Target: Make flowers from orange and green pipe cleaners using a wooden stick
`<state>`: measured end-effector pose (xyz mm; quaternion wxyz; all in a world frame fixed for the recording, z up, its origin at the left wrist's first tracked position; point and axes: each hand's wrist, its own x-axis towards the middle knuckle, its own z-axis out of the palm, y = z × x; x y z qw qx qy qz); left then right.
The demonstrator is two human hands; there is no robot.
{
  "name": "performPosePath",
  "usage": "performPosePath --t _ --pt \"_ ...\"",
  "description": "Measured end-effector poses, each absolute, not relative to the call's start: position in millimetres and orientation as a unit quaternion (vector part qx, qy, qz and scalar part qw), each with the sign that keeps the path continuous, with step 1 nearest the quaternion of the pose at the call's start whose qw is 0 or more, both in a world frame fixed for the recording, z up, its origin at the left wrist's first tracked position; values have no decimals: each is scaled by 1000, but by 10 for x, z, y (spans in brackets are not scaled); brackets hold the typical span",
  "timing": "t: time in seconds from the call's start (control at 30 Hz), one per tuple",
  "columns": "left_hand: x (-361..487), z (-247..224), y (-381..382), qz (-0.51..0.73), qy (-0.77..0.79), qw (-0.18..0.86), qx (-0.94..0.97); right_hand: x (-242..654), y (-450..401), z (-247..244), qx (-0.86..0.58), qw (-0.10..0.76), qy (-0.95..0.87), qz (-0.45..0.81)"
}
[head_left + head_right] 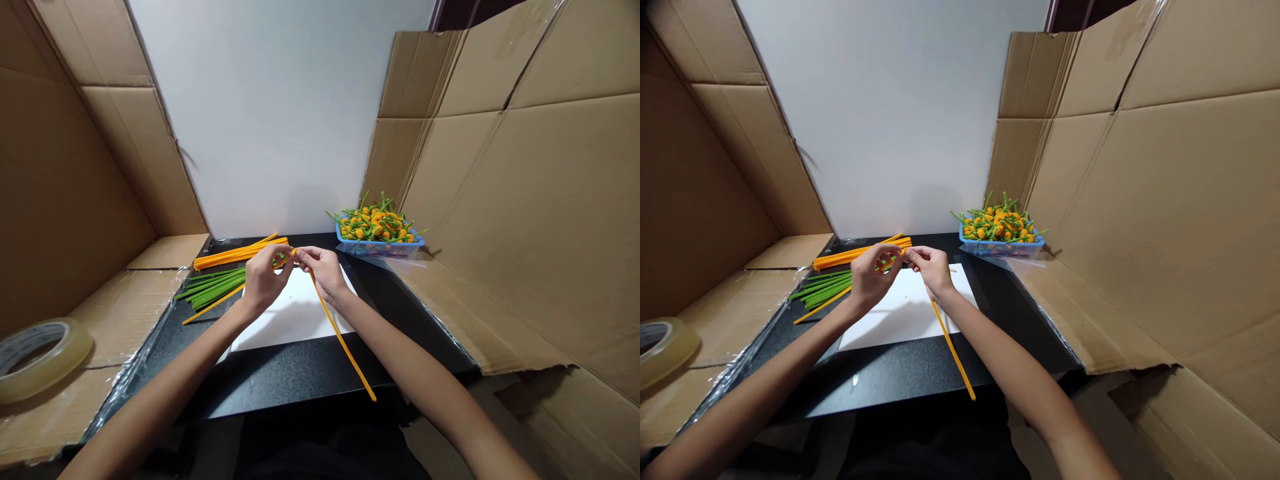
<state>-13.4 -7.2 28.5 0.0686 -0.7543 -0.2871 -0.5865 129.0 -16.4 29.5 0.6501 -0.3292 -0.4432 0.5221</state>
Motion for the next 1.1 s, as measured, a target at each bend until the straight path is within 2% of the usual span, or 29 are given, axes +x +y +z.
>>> performPosePath --t 0.2,0.4,0.63,0.9,1.1 --pt "-157 334 -96 -526 -270 61 -804 1354 -149 301 -358 637 -500 464" --pt "-217 358 -39 -467 -263 116 -836 1447 -99 305 -359 602 -553 451" --pt "-254 407 0 -463 -263 57 -845 1502 -89 340 -366 579 -581 440" --pt "-306 429 30 -437 -259 127 -852 1560 -90 364 -374 523 -619 452" --pt "-322 415 39 -410 -241 245 -845 1559 -84 350 -391 516 -635 421"
